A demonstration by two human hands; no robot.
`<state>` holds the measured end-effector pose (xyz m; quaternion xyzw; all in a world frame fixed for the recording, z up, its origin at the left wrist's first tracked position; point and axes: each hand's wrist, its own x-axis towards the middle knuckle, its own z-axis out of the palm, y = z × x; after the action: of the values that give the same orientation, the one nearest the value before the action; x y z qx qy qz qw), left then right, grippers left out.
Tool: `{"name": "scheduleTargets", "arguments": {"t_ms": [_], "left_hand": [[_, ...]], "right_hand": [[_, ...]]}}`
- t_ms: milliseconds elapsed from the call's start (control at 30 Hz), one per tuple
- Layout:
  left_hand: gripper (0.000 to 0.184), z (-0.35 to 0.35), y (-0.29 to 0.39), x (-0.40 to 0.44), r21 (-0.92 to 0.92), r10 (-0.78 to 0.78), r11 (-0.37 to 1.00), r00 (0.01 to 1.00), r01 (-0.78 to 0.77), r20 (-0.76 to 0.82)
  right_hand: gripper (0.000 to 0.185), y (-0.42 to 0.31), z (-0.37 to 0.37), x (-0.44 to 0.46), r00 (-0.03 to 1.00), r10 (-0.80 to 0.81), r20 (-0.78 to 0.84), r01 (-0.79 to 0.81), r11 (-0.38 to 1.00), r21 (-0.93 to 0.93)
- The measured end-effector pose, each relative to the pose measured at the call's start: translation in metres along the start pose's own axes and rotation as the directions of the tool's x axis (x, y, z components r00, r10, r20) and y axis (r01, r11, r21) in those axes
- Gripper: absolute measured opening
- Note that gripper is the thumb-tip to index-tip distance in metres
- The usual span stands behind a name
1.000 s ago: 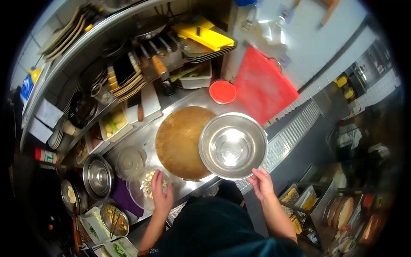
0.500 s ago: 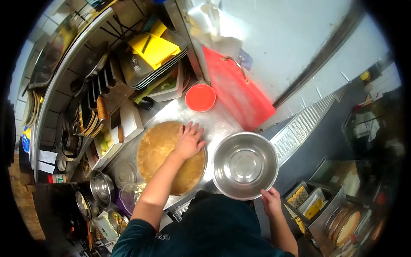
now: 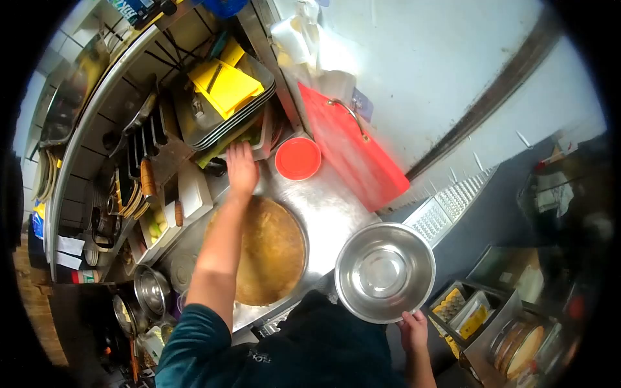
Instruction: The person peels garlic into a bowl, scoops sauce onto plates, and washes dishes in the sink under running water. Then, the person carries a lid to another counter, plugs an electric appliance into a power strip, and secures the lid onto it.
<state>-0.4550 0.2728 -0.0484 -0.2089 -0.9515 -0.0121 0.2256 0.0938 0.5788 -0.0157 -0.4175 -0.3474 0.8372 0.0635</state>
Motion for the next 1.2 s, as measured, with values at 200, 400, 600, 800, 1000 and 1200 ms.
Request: {"name": "scheduleTargets", "arguments": {"t_ms": [200,400,600,800,1000,1200], "left_hand": [[0.028,-0.029,0.001,0.017,-0.146,0.210,0.973,0.947,-0.179,0.244],[0.033,-0.109,0.091,-0.050,-0.413,0.345,0.876,0.922,-0.250,0.174],[0.009,-0.135,0.201,-0.118,-0.525,0.355,0.818,0.925,-0.235,0.139],[0.010,-0.066,0.291,-0.160,-0.508,0.329,0.851,0.886,-0.129,0.327],[0.012,-0.057,0.293,-0.141,-0.540,0.436,0.809,0.852,-0.230,0.290],[0.034,-0.018,0.168,-0.048,-0.698,-0.230,0.655,0.956,0.289,0.180]], "right_hand": [[0.032,0.011,-0.016,-0.035,0.995,-0.076,-0.064,0.079,0.995,0.057],[0.029,0.035,-0.044,-0.049,0.988,-0.131,-0.084,0.137,0.988,0.076],[0.037,0.040,-0.043,-0.071,0.971,-0.202,-0.129,0.219,0.966,0.136],[0.039,0.039,-0.035,-0.093,0.944,-0.245,-0.222,0.281,0.949,0.146],[0.035,0.045,-0.039,-0.104,0.935,-0.226,-0.272,0.273,0.951,0.147],[0.035,0.047,-0.043,-0.102,0.928,-0.213,-0.306,0.278,0.942,0.188]]}}
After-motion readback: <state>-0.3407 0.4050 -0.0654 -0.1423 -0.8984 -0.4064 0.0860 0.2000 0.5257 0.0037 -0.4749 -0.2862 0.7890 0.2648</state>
